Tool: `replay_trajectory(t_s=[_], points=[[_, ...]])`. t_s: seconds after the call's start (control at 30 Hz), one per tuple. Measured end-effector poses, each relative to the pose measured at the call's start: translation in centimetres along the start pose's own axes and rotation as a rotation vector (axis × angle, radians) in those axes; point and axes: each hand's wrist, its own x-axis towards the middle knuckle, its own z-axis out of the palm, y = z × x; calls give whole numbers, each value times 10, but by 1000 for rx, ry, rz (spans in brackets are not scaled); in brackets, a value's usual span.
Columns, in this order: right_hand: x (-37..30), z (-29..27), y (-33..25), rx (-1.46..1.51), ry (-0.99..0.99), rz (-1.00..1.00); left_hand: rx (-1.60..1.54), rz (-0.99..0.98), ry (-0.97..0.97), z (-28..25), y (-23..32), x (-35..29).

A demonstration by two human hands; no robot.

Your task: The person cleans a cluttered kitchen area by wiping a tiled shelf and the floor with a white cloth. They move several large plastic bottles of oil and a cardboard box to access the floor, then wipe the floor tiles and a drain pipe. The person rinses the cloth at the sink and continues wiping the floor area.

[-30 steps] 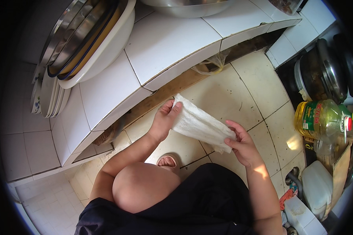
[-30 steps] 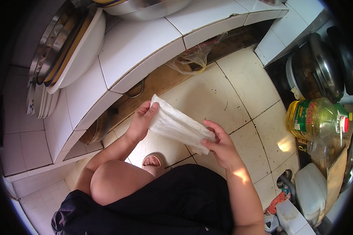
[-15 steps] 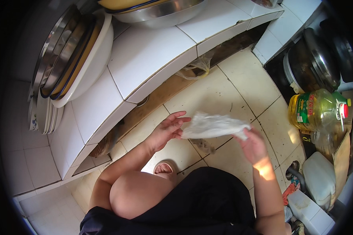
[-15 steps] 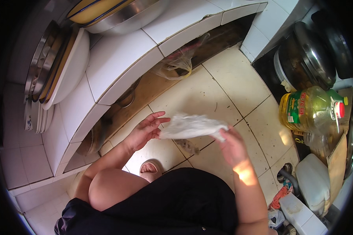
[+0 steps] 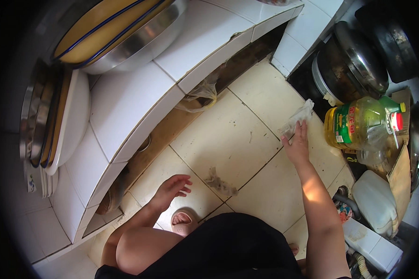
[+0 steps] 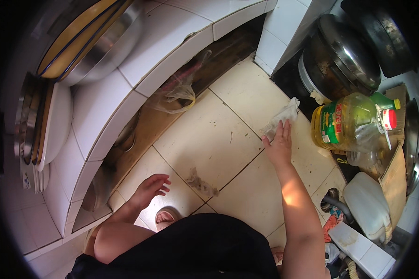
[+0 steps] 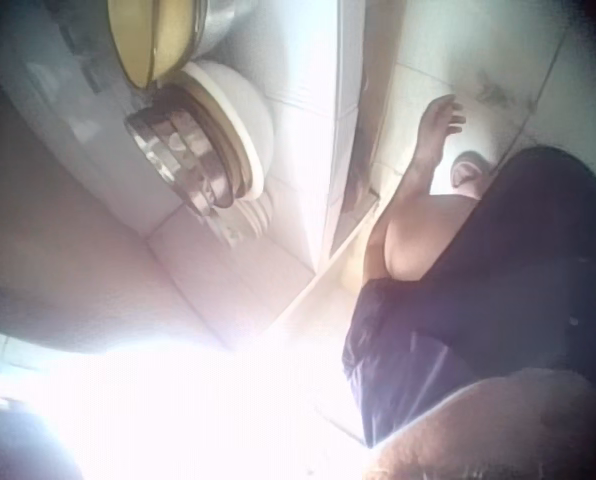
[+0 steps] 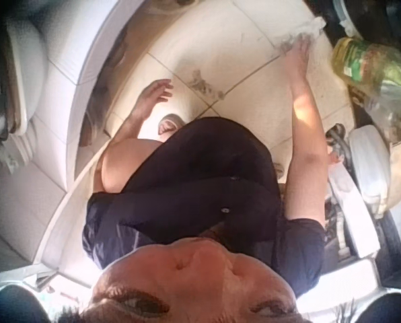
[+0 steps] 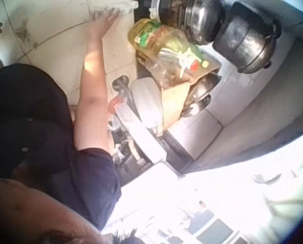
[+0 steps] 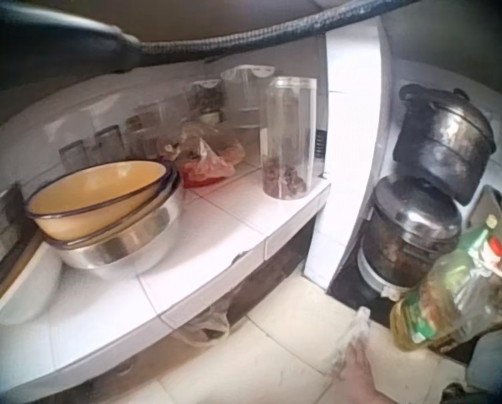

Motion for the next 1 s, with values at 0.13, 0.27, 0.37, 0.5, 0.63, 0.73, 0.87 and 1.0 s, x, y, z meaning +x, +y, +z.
replay_trajectory(t_s=[0.13, 0.27, 0.37, 0.5, 0.63, 0.73, 0.87, 1.0], points=[[35, 40, 21, -123, -2, 66, -10, -85, 46, -11, -15, -8], [61, 60, 1, -72, 1, 245, -24, -192, 40, -20, -28, -18], [75, 65, -10, -134, 35, 252, -11, -211, 81, -21, -26, -22], [109, 69, -40, -268, -52, 54, -15, -226, 82, -22, -26, -32], [105, 100, -92, -219, -6, -406, 23, -256, 61, -19, -27, -36], [41, 115, -143, 107, -179, -742, 32, -247, 52, -17, -27, -33], [-30, 105, -161, 33, -215, -910, 42, -245, 30, -14, -34, -24], [6, 91, -146, -193, -208, -856, 84, -287, -6, -10, -40, -21]])
